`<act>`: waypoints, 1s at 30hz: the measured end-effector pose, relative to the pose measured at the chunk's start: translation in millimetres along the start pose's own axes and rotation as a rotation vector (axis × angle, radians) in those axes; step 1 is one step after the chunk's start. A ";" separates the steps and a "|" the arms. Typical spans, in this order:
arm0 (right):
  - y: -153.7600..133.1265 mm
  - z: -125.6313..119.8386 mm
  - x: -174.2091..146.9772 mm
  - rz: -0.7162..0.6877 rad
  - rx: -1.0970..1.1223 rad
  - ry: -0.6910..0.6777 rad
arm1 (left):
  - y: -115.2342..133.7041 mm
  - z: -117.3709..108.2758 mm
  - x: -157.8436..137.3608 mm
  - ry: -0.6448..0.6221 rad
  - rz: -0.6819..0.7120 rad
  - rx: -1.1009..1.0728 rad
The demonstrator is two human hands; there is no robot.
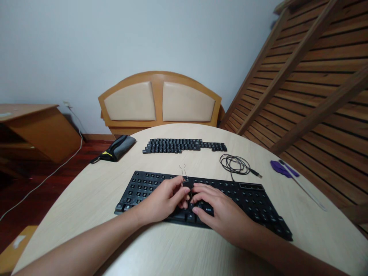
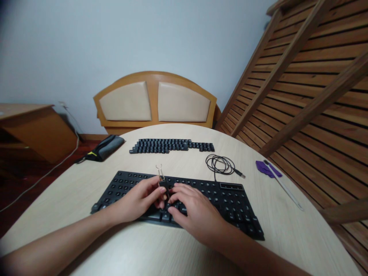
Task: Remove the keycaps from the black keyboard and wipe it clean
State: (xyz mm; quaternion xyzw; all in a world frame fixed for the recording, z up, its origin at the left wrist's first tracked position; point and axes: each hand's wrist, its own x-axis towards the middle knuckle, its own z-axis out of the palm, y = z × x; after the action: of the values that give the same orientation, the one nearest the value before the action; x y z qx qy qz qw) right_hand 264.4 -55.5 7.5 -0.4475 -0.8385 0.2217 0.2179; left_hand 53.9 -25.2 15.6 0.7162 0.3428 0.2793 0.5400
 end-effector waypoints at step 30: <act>2.5 -0.9 -0.8 0.075 0.306 0.052 | 0.6 -1.0 -5.2 0.163 0.075 0.216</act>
State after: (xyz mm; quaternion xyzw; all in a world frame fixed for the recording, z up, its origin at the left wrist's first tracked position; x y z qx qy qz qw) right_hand 266.9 -54.7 6.7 -0.4459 -0.7717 0.3429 0.2968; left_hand 50.1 -28.9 16.3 0.7574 0.3866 0.3179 0.4194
